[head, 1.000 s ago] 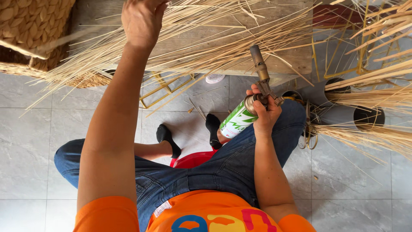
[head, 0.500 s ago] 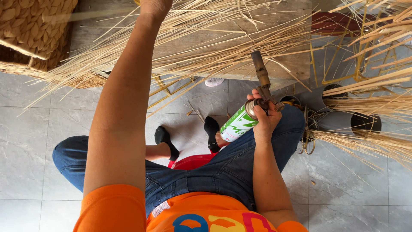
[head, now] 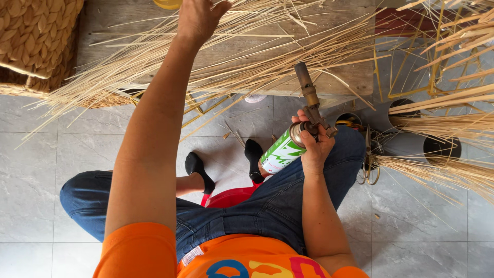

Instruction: The person uses a handheld blowtorch to heat thin dried reed strips one at a time, then inserts them into a woven basket structure. The person repeatedly heats and places individual strips into the basket frame.

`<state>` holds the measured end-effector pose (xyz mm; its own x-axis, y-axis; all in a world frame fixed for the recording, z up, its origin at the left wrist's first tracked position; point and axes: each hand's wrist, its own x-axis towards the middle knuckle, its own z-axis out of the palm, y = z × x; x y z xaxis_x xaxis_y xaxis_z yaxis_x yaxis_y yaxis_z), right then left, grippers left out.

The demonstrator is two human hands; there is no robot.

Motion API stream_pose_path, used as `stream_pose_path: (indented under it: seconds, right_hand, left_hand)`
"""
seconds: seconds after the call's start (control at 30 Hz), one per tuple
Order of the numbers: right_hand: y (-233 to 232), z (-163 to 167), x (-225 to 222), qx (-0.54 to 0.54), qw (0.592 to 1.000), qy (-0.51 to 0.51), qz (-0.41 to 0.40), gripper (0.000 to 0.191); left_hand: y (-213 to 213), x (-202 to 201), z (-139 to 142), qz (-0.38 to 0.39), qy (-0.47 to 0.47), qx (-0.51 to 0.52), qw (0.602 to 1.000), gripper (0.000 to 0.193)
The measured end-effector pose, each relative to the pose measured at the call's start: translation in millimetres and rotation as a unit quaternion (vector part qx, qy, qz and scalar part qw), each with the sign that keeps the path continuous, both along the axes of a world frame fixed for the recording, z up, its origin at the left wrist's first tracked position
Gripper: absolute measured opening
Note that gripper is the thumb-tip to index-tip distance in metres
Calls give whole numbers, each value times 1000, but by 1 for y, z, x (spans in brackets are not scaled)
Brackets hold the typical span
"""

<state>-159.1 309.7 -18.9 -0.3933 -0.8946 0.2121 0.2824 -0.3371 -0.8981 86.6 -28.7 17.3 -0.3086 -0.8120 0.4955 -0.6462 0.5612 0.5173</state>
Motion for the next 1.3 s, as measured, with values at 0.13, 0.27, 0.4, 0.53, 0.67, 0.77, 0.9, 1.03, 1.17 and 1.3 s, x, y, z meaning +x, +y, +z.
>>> stream_pose_path:
  seconds: [0.13,0.27,0.4,0.53,0.67,0.77,0.9,1.03,1.17,1.3]
  right_hand:
    - [-6,0,-1,-3,1000,-12,8,37]
    - [-14,1,-2,-14,1000,-17,7,41]
    - [-21,1,-3,0,1000,-14,-3,41]
    - [-27,0,-5,11,1000,-12,-8,40]
    - [-29,0,-5,8,1000,-4,-18,38]
    - [-28,1,-6,15,1000,-13,-20,38]
    - [-25,2,-7,6,1000,-20,-20,39]
    - [-20,1,-9,-5,1000,-23,-17,41]
    - [-10,-1,-8,-13,1000,-7,-19,42]
    - [-3,-1,-6,-12,999,10,-29,36]
  left_hand:
    - [2,12,-19,139,-83,-15,987,16]
    - [-2,20,-34,198,-169,-13,966,9]
    - [-10,22,-45,198,-206,22,958,11]
    - [-23,19,-56,214,-245,-19,945,7]
    - [-30,20,-60,227,-266,-66,934,15]
    - [-26,24,-55,196,-194,-44,960,11]
    - [-22,30,-37,158,-153,-107,970,11]
    - [-11,37,-8,102,-120,-181,971,14]
    - [25,48,33,51,-109,-246,962,8]
    - [104,74,69,41,-57,-163,984,3]
